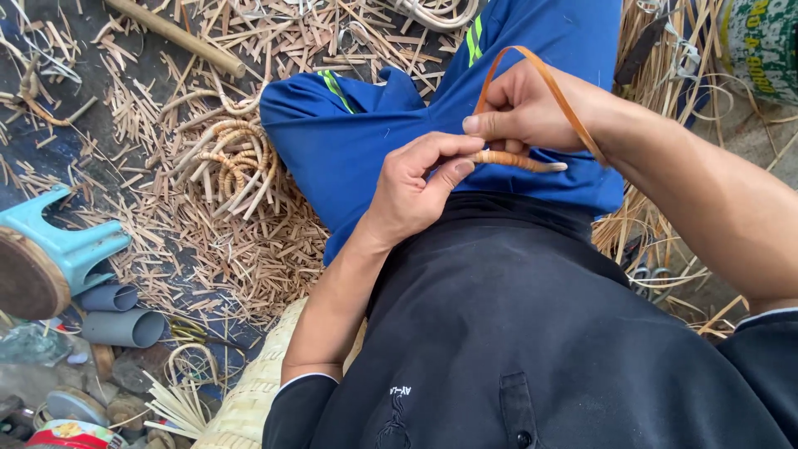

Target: Creating decorative or functional items by weaving and shaping bamboo strips.

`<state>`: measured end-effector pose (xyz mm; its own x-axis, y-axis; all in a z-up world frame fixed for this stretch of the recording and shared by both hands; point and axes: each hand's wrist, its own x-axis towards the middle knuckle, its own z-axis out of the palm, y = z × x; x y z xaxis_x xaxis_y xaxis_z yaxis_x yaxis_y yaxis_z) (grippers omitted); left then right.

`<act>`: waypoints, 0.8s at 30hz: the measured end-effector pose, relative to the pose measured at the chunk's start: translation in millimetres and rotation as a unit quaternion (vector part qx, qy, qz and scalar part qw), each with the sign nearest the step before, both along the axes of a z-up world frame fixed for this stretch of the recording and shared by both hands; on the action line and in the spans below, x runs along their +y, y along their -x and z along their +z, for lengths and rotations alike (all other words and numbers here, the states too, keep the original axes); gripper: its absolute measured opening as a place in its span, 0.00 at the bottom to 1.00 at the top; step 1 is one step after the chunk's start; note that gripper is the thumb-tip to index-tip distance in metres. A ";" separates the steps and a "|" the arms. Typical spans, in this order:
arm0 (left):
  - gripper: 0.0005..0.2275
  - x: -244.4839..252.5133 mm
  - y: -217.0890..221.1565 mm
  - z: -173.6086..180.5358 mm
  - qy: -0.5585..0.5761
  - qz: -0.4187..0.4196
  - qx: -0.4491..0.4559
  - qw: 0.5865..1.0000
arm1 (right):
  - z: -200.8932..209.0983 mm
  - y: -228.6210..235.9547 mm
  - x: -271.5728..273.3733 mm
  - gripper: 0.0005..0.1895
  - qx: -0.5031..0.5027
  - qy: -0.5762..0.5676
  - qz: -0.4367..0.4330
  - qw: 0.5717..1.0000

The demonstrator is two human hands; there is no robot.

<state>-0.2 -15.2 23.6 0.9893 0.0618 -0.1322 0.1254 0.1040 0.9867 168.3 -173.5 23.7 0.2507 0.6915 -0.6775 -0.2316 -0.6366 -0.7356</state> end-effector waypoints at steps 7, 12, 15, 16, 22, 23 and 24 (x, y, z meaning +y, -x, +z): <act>0.05 25.8 1.3 -22.9 -0.005 0.088 -0.020 0.996 | -30.1 -49.9 -71.4 0.14 -0.049 0.078 -0.013 0.996; 0.08 38.0 16.6 -59.0 0.240 0.126 0.051 0.961 | -2.3 -23.9 -117.0 0.05 -0.681 0.084 0.050 0.726; 0.07 23.0 10.9 -48.4 0.288 0.132 0.070 0.946 | 24.2 20.8 -95.2 0.02 -0.563 -0.065 -0.015 0.823; 0.07 16.0 12.0 -40.6 0.290 0.124 0.074 0.946 | 35.0 40.6 -73.9 0.02 -0.563 -0.058 -0.020 0.824; 0.10 -10.4 18.5 -3.1 0.230 0.060 0.065 0.969 | 47.1 86.2 -28.4 0.18 -0.393 -0.143 -0.084 0.904; 0.11 -10.6 23.0 -2.8 0.246 0.050 0.058 0.966 | 46.2 88.1 -31.9 0.15 -0.356 -0.128 -0.090 0.921; 0.13 -11.4 28.7 -2.0 0.262 0.039 0.053 0.963 | 45.9 91.3 -36.1 0.12 -0.316 -0.111 -0.096 0.937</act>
<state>-28.9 -26.6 21.6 0.9637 0.0326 -0.2650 0.1937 0.5976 0.7780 77.0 -209.6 69.6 0.6878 0.6988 -0.1965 0.2005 -0.4430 -0.8738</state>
